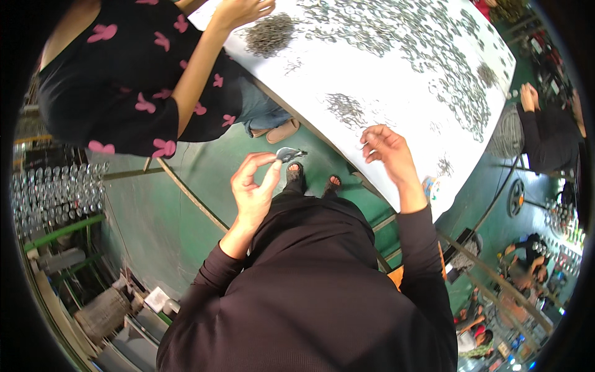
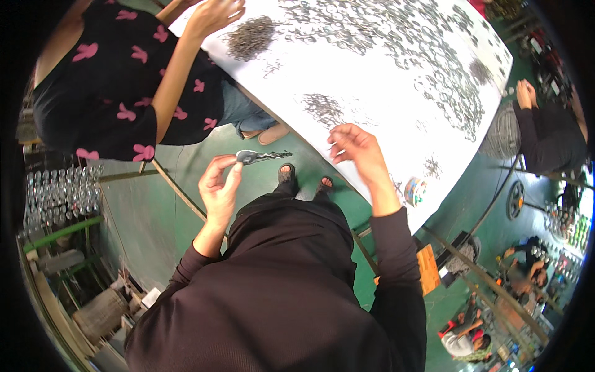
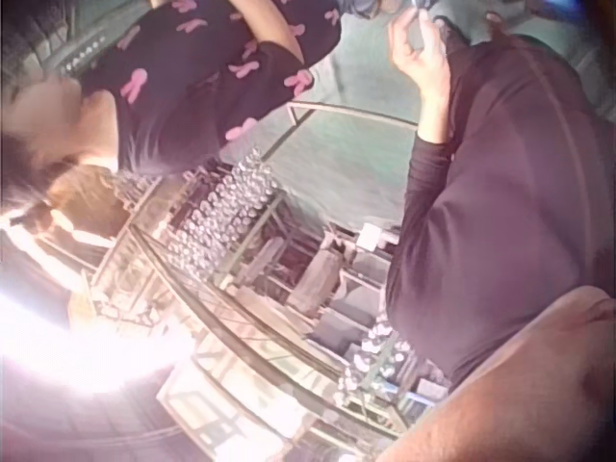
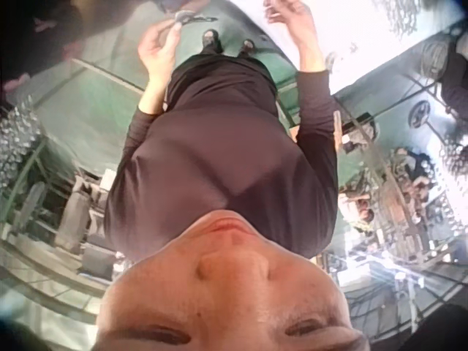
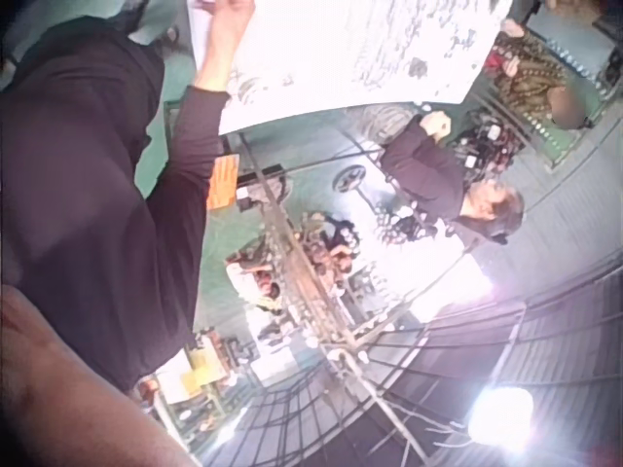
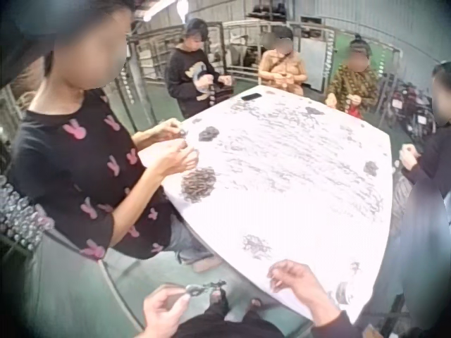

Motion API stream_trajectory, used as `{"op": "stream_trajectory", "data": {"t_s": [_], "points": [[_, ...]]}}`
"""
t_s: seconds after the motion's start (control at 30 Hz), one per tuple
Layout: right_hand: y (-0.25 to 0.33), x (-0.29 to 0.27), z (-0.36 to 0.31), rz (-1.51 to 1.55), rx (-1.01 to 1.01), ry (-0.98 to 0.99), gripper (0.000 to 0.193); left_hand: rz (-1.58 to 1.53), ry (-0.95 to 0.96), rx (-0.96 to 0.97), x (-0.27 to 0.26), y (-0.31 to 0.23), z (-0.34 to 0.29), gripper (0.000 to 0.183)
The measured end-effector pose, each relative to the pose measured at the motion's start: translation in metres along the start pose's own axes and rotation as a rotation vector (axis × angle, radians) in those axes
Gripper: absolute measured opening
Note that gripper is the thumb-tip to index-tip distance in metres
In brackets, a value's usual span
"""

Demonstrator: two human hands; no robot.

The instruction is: The person picks small metal hooks and circular metal pieces from a table and links them together by hand. The person repeatedly forms short chains and hangs them on a nearby metal rack. The person continues this process throughout the clip.

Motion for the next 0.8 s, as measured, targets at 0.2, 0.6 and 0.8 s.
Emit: {"op": "stream_trajectory", "data": {"t_s": [0.2, 0.6, 0.8], "points": [[-0.001, 0.1, -0.019, 0.289, 0.076, 0.102, 0.009, 0.015, -0.107, 0.002, -0.007, -0.009, -0.006, 0.013], [-0.011, 0.148, -0.018, 0.05, -0.098, 0.16, 0.007, 0.127, -0.247, -0.038, -0.024, -0.031, -0.031, 0.013], [-0.012, 0.172, -0.03, -0.06, -0.169, 0.306, 0.006, 0.305, -0.447, 0.054, -0.034, -0.039, -0.054, 0.015]]}}
Point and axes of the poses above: each hand's wrist, its own z-axis towards the middle knuckle, its own x-axis out of the palm, y = z × x, the point moved 7 cm from there along z, towards the middle knuckle, and after that the axes turned 15 degrees about z, right-handed, at the moved point
